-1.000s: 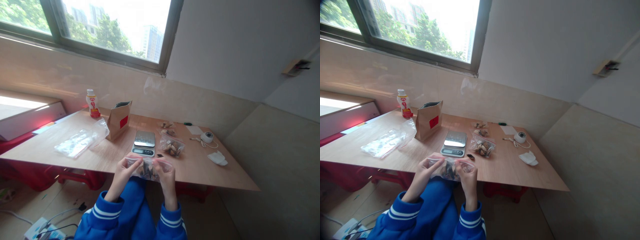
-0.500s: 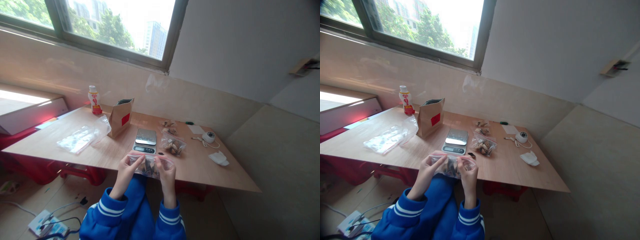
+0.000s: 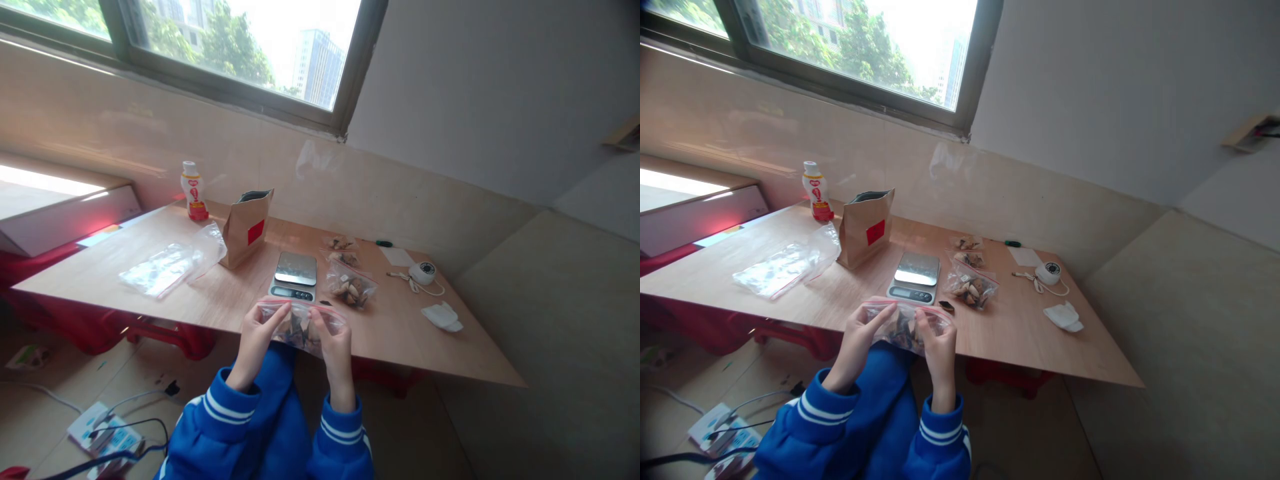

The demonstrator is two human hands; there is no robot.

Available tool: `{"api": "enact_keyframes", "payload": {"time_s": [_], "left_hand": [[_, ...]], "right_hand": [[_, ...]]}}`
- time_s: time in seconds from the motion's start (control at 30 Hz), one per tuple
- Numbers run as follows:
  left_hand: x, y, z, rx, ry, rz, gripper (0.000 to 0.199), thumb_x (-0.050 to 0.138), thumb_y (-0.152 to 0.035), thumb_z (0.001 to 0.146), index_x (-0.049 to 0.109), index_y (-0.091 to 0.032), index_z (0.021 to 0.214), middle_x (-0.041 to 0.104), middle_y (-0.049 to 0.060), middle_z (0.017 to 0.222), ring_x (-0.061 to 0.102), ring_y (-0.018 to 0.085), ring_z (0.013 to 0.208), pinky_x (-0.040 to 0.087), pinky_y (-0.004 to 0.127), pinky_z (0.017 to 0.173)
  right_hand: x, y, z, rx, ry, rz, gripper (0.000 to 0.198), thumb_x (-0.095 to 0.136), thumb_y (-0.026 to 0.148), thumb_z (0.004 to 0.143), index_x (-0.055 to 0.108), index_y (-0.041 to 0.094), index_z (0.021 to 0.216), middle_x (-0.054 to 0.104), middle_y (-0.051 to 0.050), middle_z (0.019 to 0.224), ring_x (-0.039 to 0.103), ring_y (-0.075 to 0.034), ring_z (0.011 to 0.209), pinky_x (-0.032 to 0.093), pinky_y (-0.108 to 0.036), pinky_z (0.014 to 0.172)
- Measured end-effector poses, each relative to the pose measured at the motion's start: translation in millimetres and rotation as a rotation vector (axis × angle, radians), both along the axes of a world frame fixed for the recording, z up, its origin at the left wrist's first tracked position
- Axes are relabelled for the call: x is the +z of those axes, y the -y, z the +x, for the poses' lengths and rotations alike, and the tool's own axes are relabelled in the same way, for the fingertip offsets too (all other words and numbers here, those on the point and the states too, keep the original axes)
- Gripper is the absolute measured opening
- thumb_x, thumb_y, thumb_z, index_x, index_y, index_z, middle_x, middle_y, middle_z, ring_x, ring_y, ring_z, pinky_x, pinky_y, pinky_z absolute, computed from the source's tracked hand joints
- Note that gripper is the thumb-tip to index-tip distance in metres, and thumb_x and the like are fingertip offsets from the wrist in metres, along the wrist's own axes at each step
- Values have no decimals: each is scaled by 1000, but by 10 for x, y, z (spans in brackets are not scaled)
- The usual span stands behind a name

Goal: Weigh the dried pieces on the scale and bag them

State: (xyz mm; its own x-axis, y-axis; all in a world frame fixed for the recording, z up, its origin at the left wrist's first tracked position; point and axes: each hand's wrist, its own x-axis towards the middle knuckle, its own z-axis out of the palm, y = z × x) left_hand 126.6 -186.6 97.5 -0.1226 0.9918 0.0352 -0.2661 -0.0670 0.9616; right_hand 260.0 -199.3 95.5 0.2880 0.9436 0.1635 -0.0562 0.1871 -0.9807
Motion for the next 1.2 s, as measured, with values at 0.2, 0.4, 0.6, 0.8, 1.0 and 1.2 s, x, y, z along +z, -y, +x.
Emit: {"api": "enact_keyframes", "payload": {"time_s": [0.2,0.4,0.6,0.8,1.0,1.2], "left_hand": [[-26,-11,-8,0,31,-15,30,73,-38,71,68,-14,90,72,5,87,67,20,88,52,29,81],[-41,-41,-24,19,39,-36,32,74,-40,70,68,-14,88,72,5,84,67,20,85,52,29,79],[-51,-62,-29,23,45,-37,31,74,-39,69,69,-14,87,72,5,84,66,20,85,51,28,79],[-38,-57,-18,10,75,-60,32,75,-39,68,69,-14,88,72,4,83,66,19,84,51,28,78],[-15,-37,-2,3,88,-66,33,75,-39,68,68,-14,89,72,4,84,66,19,86,51,28,79],[-19,-16,-1,-17,87,-62,34,75,-39,69,68,-14,91,72,5,86,66,21,88,51,30,81]], "right_hand": [[-5,-12,-7,22,10,-15,26,70,41,78,72,15,82,72,-5,72,68,-19,68,54,-30,67],[-51,-39,-13,35,29,-17,25,70,40,78,72,15,84,74,-6,81,70,-21,77,54,-31,74],[-53,-38,-26,57,11,-11,24,69,38,79,72,15,84,75,-6,80,70,-21,76,54,-31,74],[-19,-23,-24,46,3,-8,24,70,39,78,72,15,86,74,-5,78,69,-21,74,54,-31,73],[-34,-17,-7,39,-9,-2,24,70,38,78,72,15,86,74,-6,80,69,-20,76,54,-31,73],[-41,-16,9,14,-8,-23,26,72,39,76,73,15,85,75,-7,83,70,-22,80,54,-32,77]]}}
